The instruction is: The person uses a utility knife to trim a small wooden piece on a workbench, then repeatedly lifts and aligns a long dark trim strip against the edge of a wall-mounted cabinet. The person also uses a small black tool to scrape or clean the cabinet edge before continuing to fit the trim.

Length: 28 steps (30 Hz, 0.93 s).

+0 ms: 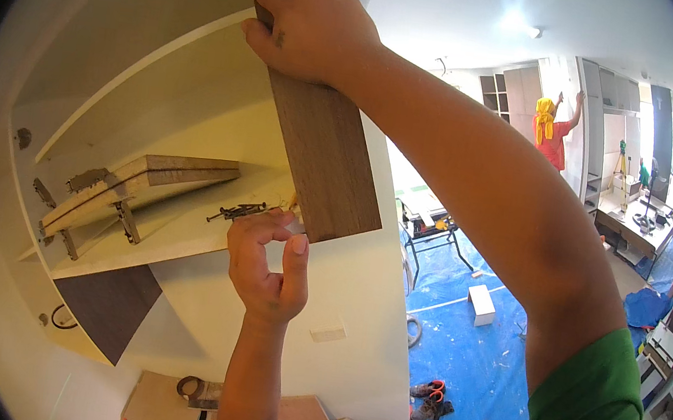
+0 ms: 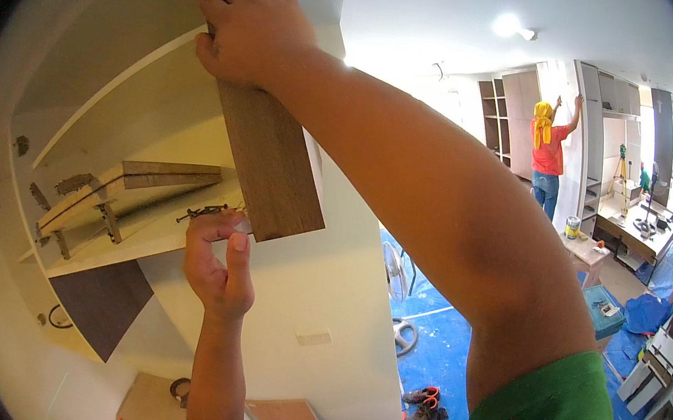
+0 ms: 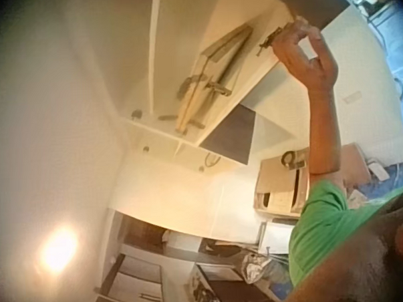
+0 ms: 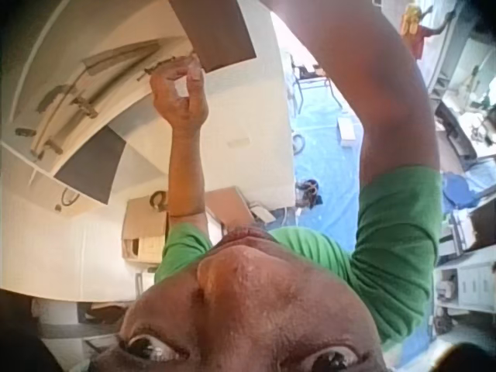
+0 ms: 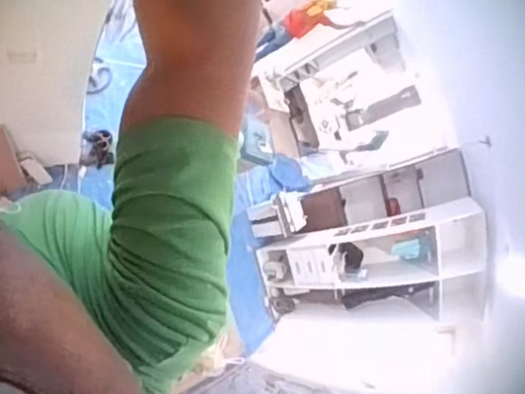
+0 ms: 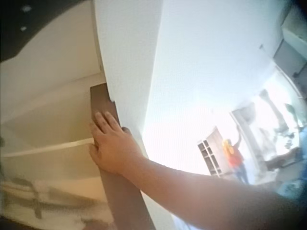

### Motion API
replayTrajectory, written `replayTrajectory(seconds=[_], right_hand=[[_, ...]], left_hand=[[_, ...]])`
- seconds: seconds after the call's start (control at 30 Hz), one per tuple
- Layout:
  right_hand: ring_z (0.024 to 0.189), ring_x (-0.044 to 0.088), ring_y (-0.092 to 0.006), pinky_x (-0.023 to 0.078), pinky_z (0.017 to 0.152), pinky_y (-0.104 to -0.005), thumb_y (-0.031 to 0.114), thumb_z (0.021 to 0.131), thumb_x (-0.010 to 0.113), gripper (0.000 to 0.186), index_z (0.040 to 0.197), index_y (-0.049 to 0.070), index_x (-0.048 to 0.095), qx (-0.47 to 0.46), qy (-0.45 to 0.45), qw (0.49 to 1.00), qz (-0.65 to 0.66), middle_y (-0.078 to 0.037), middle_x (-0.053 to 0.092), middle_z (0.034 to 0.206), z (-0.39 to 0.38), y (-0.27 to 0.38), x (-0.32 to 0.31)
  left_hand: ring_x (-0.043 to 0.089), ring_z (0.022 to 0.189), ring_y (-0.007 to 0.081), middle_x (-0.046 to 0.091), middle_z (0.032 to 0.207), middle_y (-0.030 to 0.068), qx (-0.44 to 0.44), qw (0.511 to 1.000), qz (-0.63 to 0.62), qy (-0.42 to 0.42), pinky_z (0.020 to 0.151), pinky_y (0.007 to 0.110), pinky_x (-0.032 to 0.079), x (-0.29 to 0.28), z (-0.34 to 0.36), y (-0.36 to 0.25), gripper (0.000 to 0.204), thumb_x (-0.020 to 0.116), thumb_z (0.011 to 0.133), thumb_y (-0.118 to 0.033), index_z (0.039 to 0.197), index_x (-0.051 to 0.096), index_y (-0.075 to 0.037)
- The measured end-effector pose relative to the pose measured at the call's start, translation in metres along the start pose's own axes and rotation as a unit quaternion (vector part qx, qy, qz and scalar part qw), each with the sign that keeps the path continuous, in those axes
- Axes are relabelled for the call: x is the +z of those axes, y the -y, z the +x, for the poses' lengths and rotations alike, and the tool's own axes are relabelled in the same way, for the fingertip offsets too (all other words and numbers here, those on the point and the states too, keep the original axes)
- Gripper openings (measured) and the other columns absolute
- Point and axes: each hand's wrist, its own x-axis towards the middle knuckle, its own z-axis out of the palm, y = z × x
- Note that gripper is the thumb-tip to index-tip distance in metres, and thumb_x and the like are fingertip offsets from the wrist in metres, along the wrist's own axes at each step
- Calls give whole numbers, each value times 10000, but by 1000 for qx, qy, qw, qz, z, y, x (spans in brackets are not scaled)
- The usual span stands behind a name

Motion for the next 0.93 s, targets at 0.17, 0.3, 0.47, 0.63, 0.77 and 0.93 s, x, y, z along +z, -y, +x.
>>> replayTrajectory(seconds=[0.17, 0.3, 0.47, 0.63, 0.77, 0.93], right_hand=[[1530, 283, -302, 403, 1121, -558, 434, 978, 476, 600, 1510, 158, 469, -6, -44, 998, -33, -95, 351, 1638, -5, -6, 19], [1534, 277, -296, 396, 1125, -564, 435, 977, 476, 605, 1518, 163, 463, -6, -41, 998, -36, -94, 342, 1643, -4, -6, 16], [1532, 256, -370, 369, 1150, -577, 471, 972, 483, 630, 1537, 196, 442, -5, -32, 997, -68, -93, 309, 1661, -6, -11, 15], [1560, 130, -431, 272, 1231, -547, 387, 1030, 424, 653, 1594, 76, 317, 55, 89, 990, -98, -173, 186, 1696, 1, 8, -10], [1548, 135, -457, 251, 1228, -577, 480, 1006, 446, 689, 1608, 174, 308, 86, 119, 986, -79, -152, 188, 1696, -2, 9, -25], [1535, 217, -434, 316, 1203, -582, 552, 984, 458, 690, 1594, 250, 348, 89, 65, 993, -39, -127, 228, 1688, 1, 3, 3]], left_hand=[[638, 980, 252, 664, 997, 144, 5, 1000, -7, -7, 972, 416, 493, 4, -2, 5, 201, 660, 977, -187, 986, 570, -7], [640, 977, 260, 661, 991, 145, 8, 1000, -8, -6, 977, 418, 495, 2, -1, 2, 189, 666, 968, -170, 979, 569, -8], [614, 897, 282, 660, 891, 120, 37, 999, -4, -30, 863, 414, 539, 10, 3, 3, 159, 711, 900, -102, 913, 568, -33], [614, 894, 278, 665, 891, 110, 43, 998, 30, -32, 860, 405, 537, 1, 2, 4, 144, 713, 892, -91, 912, 583, -33], [618, 899, 277, 675, 904, 108, 33, 999, 12, -36, 862, 404, 533, 9, 1, 5, 137, 714, 897, -94, 920, 595, -31], [620, 949, 282, 685, 932, 100, 15, 999, 14, -28, 906, 411, 526, 5, 0, 3, 143, 720, 909, -117, 946, 611, -34]])
